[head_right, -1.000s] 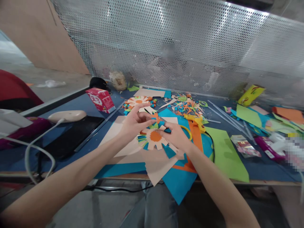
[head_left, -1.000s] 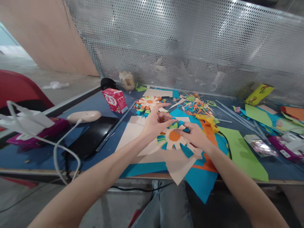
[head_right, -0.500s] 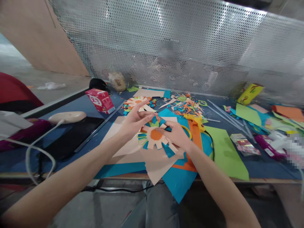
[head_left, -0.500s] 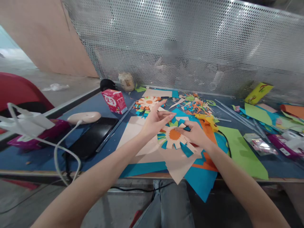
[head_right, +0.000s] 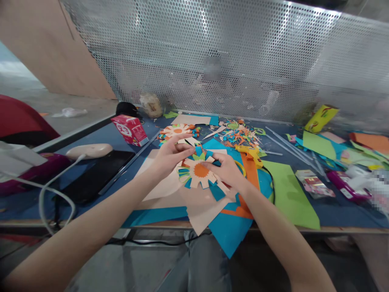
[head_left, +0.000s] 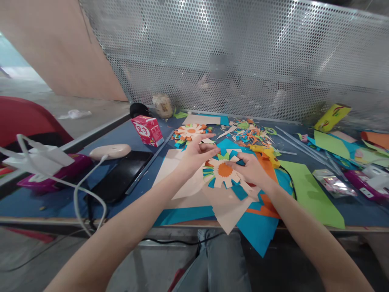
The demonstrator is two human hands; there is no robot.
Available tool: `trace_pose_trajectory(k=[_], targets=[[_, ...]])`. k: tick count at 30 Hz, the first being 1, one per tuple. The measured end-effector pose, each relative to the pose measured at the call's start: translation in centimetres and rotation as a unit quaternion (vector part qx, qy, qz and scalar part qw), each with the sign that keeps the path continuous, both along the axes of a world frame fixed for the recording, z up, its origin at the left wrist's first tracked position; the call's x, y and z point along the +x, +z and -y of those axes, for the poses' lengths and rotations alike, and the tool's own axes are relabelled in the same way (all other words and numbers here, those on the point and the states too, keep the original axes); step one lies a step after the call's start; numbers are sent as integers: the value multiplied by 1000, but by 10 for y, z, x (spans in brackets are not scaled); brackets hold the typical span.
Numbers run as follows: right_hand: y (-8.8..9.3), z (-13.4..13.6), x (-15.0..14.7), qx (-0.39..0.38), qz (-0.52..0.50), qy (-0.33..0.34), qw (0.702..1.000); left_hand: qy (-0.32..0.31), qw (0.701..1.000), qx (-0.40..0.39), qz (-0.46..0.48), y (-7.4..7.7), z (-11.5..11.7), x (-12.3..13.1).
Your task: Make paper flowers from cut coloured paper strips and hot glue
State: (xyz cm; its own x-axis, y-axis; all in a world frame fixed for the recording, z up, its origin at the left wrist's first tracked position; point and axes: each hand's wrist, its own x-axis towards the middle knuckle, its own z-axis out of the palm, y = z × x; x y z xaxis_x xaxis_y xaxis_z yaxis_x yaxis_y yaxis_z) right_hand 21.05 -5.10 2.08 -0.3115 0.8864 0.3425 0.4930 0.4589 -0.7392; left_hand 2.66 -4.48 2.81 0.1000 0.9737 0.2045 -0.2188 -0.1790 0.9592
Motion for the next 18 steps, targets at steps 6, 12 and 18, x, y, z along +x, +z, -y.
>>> trace_pose_trajectory(k=[6, 12, 18], targets=[[-1, -2, 1, 8, -10, 6, 1000, 11, 1000, 1, 9, 0, 0, 0], [-2, -3, 1, 12, -7, 12, 1000, 20, 1000, 1, 18, 3, 1, 1], [-2, -3, 1, 9, -2, 14, 1000, 21, 1000, -3, 17, 2, 0, 1]])
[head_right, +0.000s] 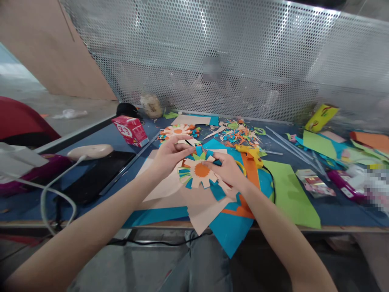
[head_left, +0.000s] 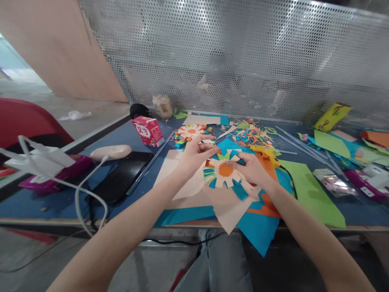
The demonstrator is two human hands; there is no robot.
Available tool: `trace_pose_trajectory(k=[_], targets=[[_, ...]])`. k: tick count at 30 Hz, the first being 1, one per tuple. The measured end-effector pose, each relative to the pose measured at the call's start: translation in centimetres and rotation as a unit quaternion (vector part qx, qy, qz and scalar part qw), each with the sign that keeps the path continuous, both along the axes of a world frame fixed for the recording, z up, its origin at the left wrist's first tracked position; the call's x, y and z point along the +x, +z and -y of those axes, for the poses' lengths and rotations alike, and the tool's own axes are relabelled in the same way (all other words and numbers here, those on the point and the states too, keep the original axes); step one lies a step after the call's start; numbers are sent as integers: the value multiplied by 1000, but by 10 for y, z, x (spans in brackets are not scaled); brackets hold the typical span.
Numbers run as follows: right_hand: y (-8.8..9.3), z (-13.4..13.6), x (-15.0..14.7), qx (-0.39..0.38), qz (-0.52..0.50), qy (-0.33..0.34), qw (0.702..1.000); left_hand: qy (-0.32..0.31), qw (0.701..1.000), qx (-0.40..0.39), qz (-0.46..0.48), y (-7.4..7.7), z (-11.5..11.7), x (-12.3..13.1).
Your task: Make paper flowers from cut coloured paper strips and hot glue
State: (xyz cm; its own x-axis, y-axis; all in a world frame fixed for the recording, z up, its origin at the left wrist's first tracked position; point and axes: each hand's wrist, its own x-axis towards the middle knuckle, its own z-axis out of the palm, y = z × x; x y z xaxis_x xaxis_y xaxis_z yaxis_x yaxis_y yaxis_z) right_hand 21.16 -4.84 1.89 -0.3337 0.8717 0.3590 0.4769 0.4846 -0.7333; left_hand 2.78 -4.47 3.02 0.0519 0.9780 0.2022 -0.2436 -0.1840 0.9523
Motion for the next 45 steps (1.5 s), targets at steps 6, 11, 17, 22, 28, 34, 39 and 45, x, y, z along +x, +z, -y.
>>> trace_pose_trajectory(k=[6, 11, 17, 22, 28, 34, 39, 45], targets=[[-4, -1, 3, 84, 60, -25, 994, 10, 1000, -17, -15, 2, 1, 0], [7, -2, 18, 512, 186, -16, 838, 46, 997, -63, -6, 9, 3, -5], [17, 2, 22, 680, 311, -24, 664, -159, 962, -221, -12, 8, 11, 0], [13, 3, 15, 688, 337, 10, 643, -165, 968, -184, -37, 3, 12, 4], [17, 2, 16, 690, 338, 2, 640, -158, 971, -173, -46, 2, 11, 2], [14, 3, 16, 690, 337, 12, 640, -160, 969, -186, -42, -1, 9, 2], [13, 4, 16, 684, 339, 19, 645, -148, 969, -192, -50, -2, 9, 6], [12, 4, 16, 680, 345, 20, 647, -153, 971, -180, -48, -2, 10, 5]])
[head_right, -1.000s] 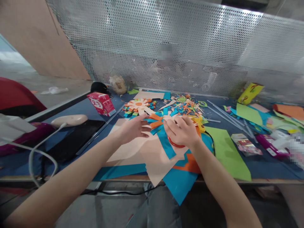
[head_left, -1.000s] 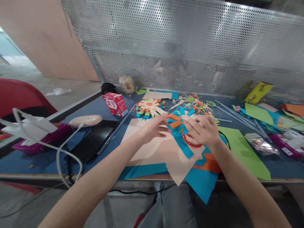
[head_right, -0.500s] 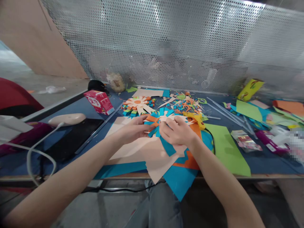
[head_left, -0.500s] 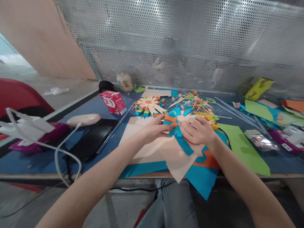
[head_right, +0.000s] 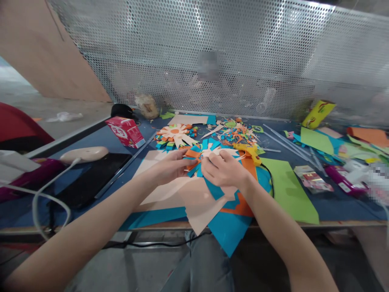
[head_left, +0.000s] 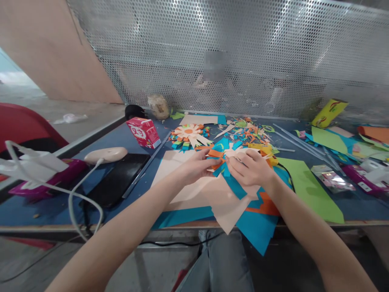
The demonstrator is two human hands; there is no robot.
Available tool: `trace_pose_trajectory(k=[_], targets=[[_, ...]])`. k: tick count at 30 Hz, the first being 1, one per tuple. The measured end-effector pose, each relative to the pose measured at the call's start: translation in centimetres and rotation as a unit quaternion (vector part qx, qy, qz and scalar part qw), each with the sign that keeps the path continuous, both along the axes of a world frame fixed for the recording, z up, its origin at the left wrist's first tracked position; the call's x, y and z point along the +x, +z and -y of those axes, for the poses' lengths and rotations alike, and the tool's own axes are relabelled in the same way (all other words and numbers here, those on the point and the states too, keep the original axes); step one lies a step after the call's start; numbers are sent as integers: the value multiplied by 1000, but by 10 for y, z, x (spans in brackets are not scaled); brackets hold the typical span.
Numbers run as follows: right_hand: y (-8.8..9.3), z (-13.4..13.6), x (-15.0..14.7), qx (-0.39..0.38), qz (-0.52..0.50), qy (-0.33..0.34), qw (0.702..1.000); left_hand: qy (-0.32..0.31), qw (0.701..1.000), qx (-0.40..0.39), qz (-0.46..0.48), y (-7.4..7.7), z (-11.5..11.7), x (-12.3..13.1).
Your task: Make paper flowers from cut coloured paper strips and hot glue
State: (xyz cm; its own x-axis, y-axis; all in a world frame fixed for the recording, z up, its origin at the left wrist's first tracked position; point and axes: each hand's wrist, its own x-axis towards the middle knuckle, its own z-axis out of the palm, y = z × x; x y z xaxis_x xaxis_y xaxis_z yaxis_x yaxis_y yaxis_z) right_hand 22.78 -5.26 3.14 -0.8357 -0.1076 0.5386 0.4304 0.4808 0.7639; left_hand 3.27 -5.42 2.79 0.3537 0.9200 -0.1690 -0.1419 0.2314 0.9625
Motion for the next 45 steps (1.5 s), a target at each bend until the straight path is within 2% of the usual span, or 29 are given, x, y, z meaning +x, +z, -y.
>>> trace_pose_trajectory(k=[11, 18, 23, 29, 34, 37, 39, 41, 42, 43, 45], targets=[[2, 1, 0, 10, 10, 10, 1000, -11, 1000, 4, 9, 3, 2, 0], [1, 1, -2, 9, 29, 12, 999, 14, 999, -39, 9, -2, -1, 1], [0, 1, -2, 21, 30, -3, 999, -4, 1000, -14, 1, -6, -2, 1], [1, 1, -2, 17, 33, 13, 999, -4, 1000, 15, -19, -4, -1, -1], [2, 1, -2, 14, 31, 9, 999, -3, 1000, 8, -10, -4, -1, 1], [0, 1, -2, 5, 13, 10, 1000, 12, 1000, -4, -1, -2, -2, 0], [-2, -1, -1, -36, -35, 11, 999, 9, 999, -29, 18, 1, -3, -2], [-4, -4, -2, -144, -127, 21, 981, -2, 998, -57, 24, 5, -4, -4], [-4, -5, -2, -217, -192, 24, 957, 1, 998, -56, 16, 6, -4, -5], [-5, -7, -2, -292, -265, 23, 919, 16, 999, -40, 0, 7, -4, -6], [-6, -10, -3, -426, -408, 6, 808, 74, 996, 29, -50, 8, -4, -6]])
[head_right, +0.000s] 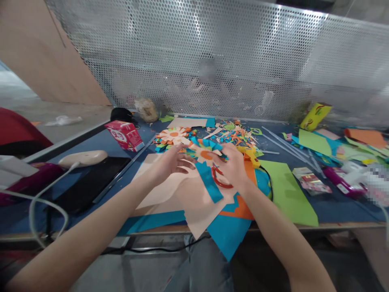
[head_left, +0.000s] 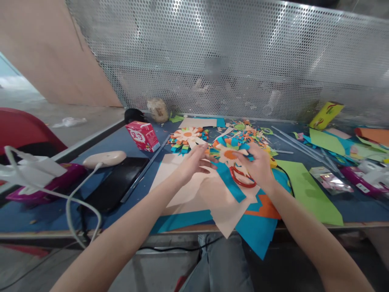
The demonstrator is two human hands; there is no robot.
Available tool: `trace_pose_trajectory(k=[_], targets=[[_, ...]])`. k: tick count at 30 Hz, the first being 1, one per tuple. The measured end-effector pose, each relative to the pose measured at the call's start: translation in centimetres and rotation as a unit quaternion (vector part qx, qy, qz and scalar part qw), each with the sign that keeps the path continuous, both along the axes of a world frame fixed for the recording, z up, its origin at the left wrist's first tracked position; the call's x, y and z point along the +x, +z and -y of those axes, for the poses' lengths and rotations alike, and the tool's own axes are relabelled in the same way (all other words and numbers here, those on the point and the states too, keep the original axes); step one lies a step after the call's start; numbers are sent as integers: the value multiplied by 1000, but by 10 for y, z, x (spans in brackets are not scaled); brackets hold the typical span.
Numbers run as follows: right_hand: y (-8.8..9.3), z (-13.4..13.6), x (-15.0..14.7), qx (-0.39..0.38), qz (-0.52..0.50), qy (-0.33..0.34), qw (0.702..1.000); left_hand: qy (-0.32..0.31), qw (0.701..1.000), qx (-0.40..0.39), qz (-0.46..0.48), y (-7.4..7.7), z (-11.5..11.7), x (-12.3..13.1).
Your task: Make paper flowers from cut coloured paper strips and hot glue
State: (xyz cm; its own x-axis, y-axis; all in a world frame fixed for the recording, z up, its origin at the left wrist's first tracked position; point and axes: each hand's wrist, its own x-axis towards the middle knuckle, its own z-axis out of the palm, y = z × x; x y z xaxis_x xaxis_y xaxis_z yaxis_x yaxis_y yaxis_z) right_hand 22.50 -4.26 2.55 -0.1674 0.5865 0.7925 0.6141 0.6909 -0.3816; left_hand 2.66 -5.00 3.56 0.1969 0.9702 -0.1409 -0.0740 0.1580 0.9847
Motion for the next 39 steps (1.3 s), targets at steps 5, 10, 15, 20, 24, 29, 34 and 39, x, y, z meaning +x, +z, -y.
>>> trace_pose_trajectory(k=[5, 10, 15, 20, 24, 29, 34, 39], targets=[[-2, -8, -1, -283, -212, 6, 935, 61, 976, 175, -112, -4, -3, -1], [-7, -10, -2, -345, -237, 63, 906, 160, 953, 246, -75, -7, -12, -6], [-15, -9, -2, -374, -204, 122, 897, 120, 971, 206, 20, -5, -8, -3], [-16, -7, -2, -389, -201, 146, 887, 84, 970, 226, 1, -7, -4, 4], [-11, -6, -4, -423, -258, 154, 855, 153, 951, 268, 29, -11, -13, -2], [-7, -11, -3, -395, -415, 147, 807, 193, 933, 283, 112, -12, -22, -10], [0, -16, 2, -380, -509, 136, 761, 213, 929, 288, 93, -9, -23, -11], [1, -15, 2, -446, -487, 150, 736, 235, 930, 256, 123, -6, -26, -13]])
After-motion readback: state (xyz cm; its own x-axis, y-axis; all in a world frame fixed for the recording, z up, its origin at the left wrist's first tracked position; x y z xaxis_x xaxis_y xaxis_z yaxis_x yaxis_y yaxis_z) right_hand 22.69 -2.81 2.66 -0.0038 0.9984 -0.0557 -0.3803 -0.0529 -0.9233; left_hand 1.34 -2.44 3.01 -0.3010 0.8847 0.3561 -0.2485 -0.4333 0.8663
